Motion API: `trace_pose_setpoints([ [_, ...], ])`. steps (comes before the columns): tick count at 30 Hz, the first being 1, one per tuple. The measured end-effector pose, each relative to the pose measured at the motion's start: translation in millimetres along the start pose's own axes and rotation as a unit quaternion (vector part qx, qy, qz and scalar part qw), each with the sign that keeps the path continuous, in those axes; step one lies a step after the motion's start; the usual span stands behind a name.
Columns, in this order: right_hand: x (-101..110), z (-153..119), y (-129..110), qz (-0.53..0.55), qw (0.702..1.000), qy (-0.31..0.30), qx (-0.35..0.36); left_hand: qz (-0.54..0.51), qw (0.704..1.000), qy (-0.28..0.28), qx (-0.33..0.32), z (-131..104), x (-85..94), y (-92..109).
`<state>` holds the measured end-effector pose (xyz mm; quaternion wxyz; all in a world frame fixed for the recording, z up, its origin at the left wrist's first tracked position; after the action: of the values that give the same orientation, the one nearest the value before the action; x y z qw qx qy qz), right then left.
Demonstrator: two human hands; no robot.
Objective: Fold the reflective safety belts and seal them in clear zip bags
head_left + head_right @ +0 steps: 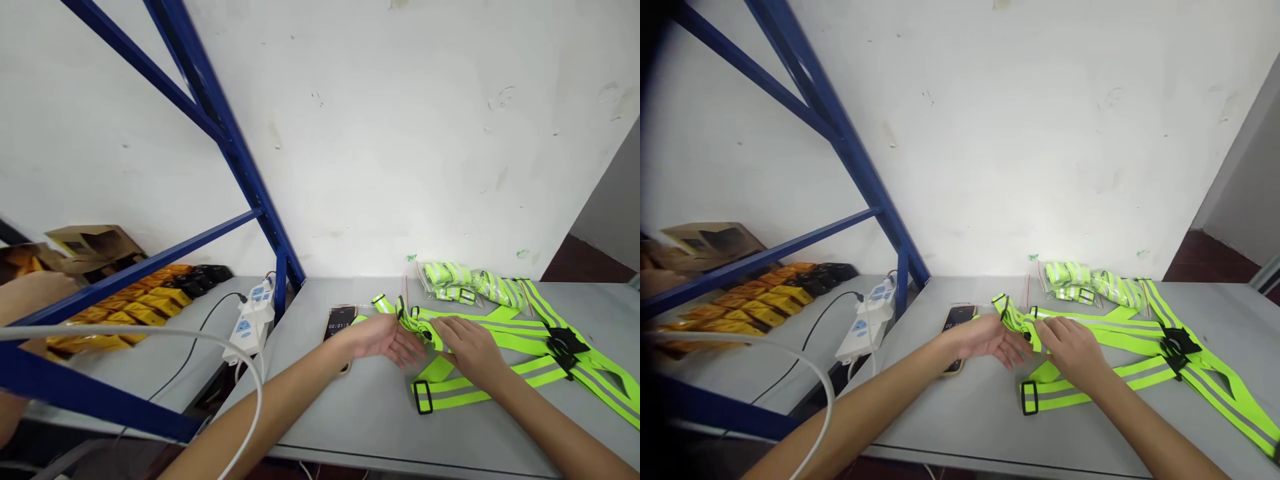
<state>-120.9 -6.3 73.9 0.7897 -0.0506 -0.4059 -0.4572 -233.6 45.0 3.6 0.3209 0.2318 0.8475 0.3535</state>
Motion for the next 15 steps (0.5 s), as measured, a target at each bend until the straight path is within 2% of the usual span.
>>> trace_pose_setpoints([
  [3,-9.6,11.0,-1.5,-0.001,1.000,0.013,-0.025,0.064,0.991,0.062,-0.096,-13.2,15.4,41.1],
  [5,-15.6,17.5,0.4,-0.004,0.998,0.030,-0.046,0.072,0.980,0.075,-0.168,-19.3,15.8,64.4],
  [7,-19.4,21.9,4.8,-0.003,0.997,0.051,-0.065,0.064,0.967,0.072,-0.234,-24.5,12.7,78.2],
  [10,-21.2,25.4,13.0,0.020,0.993,0.076,-0.088,0.090,0.941,0.082,-0.315,-32.8,9.4,82.5],
  [15,-24.6,31.4,10.9,0.059,0.994,0.050,-0.081,0.238,0.893,0.147,-0.353,-46.8,8.8,70.6],
])
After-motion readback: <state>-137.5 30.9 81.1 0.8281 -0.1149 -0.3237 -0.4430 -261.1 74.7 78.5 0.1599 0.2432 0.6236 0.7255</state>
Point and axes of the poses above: each hand's wrist, its own z-axis towards the middle knuckle, its own x-axis out of the back of the hand, y = z × x, the point moved 8 cm from there along z, towards the middle knuckle, and after that the axes turned 9 degrees about -z, right-handed, at the moved point
